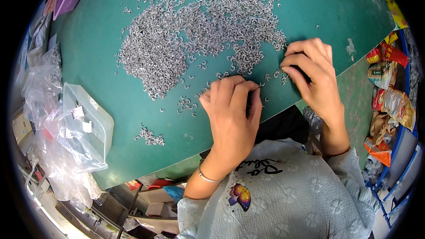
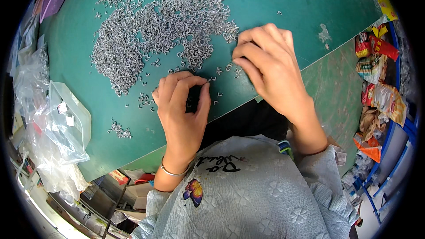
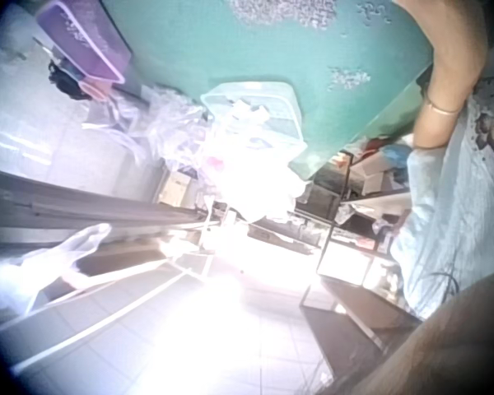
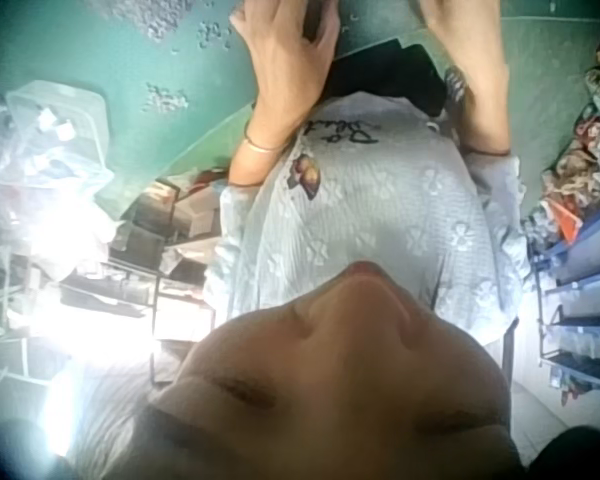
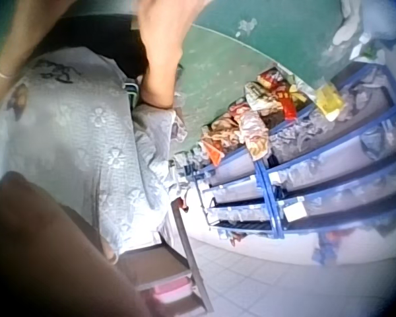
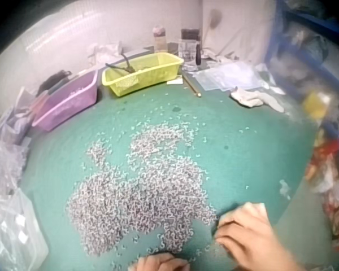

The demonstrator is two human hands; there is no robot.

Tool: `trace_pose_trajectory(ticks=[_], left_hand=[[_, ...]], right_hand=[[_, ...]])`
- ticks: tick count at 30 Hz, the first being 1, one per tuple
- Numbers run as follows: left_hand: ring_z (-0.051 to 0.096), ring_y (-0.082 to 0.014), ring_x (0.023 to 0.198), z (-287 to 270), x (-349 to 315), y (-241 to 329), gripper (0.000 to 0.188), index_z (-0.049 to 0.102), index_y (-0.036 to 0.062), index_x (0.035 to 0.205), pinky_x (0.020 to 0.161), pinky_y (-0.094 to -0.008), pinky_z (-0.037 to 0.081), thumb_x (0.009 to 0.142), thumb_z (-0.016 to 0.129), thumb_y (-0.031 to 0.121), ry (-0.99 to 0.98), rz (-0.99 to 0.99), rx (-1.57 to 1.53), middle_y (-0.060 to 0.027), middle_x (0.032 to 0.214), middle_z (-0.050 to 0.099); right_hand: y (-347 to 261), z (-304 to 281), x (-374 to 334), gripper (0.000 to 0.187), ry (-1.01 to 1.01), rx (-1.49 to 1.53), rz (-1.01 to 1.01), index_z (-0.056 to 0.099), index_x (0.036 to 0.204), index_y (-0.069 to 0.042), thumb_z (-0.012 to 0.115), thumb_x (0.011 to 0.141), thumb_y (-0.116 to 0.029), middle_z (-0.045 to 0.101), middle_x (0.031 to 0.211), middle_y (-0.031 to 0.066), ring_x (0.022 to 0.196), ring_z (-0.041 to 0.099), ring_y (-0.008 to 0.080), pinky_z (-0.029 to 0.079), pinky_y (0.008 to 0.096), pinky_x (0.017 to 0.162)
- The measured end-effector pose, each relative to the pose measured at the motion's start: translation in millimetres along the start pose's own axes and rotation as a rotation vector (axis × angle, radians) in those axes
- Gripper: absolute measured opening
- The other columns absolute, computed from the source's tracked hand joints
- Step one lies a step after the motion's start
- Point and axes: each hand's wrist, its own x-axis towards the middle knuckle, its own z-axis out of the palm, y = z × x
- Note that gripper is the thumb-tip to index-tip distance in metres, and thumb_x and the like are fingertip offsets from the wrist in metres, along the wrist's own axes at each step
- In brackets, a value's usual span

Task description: The person sits on the floor and manually assembles small silver metal rings by hand. They pick up individual rings from a large pile, link them together, and place the finished pieces into a clear plastic container.

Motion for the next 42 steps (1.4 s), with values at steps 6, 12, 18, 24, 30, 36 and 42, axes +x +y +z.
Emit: trace_pose_trajectory(ticks=[6, 12, 18, 24, 30, 36, 42], left_hand=[[0.055, -0.0231, 0.089, 6, 5, 5, 0.026, 0.069, 0.0084, 0.103, 0.081, -0.0361, 0.034, 0.078, 0.074, 0.002, 0.009, 0.038, 0.014, -0.0052, 0.096, 0.06], [0.054, -0.0235, 0.09, 16, 10, 7, 0.023, 0.067, 0.0076, 0.1, 0.081, -0.0372, 0.033, 0.079, 0.075, 0.005, -0.014, 0.058, 0.055, -0.0048, 0.096, 0.059], [0.058, -0.0234, 0.088, 13, 7, 4, 0.022, 0.065, 0.0066, 0.095, 0.081, -0.0358, 0.036, 0.077, 0.074, -0.003, 0.014, 0.037, -0.027, -0.005, 0.095, 0.064], [0.061, -0.0211, 0.08, 9, 5, 3, 0.023, 0.066, 0.0047, 0.097, 0.079, -0.0309, 0.039, 0.078, 0.07, -0.008, 0.087, 0.026, -0.077, -0.0054, 0.092, 0.068], [0.063, -0.0206, 0.079, -1, 2, -4, 0.021, 0.068, 0.0032, 0.099, 0.079, -0.0296, 0.041, 0.082, 0.067, -0.009, 0.11, 0.006, -0.081, -0.0069, 0.089, 0.069], [0.064, -0.0215, 0.08, -7, -3, -7, 0.02, 0.068, 0.0025, 0.098, 0.08, -0.0294, 0.042, 0.081, 0.067, -0.01, 0.12, -0.02, -0.093, -0.0074, 0.089, 0.07], [0.064, -0.0226, 0.082, -12, -7, -9, 0.022, 0.068, 0.0025, 0.097, 0.08, -0.0307, 0.042, 0.079, 0.07, -0.009, 0.12, -0.018, -0.06, -0.0077, 0.092, 0.07]], right_hand=[[-5, -6, -4, 0.021, 0.053, 0.04, 0.061, 0.069, 0.095, -0.005, 0.075, 0.074, -0.006, 0.062, 0.095, 0.0052, 0.088, 0.055, 0.0246, 0.037, 0.0357, 0.08], [-5, -1, -8, 0.022, 0.01, 0.043, 0.043, 0.07, 0.093, -0.007, 0.076, 0.072, -0.006, 0.061, 0.098, 0.0039, 0.091, 0.054, 0.0238, 0.037, 0.0357, 0.08], [-9, -1, -7, 0.02, 0.014, 0.06, 0.069, 0.071, 0.092, -0.007, 0.076, 0.073, -0.006, 0.061, 0.098, 0.003, 0.091, 0.054, 0.0233, 0.037, 0.0361, 0.08], [-13, 4, -5, 0.015, 0.029, 0.043, 0.055, 0.069, 0.086, -0.006, 0.076, 0.073, -0.006, 0.062, 0.095, 0.0029, 0.09, 0.054, 0.0237, 0.037, 0.0353, 0.081], [-11, 4, -6, 0.014, 0.087, 0.044, 0.112, 0.068, 0.086, -0.006, 0.075, 0.074, -0.006, 0.062, 0.091, 0.0033, 0.088, 0.055, 0.0232, 0.036, 0.0342, 0.081], [-24, 4, -3, 0.015, 0.053, 0.043, 0.088, 0.069, 0.087, -0.006, 0.075, 0.073, -0.007, 0.062, 0.097, 0.0033, 0.091, 0.055, 0.0237, 0.036, 0.0357, 0.082], [-24, 14, -7, 0.017, 0.045, 0.006, 0.007, 0.069, 0.088, -0.007, 0.076, 0.073, -0.007, 0.061, 0.098, 0.0027, 0.092, 0.054, 0.0231, 0.035, 0.0364, 0.083]])
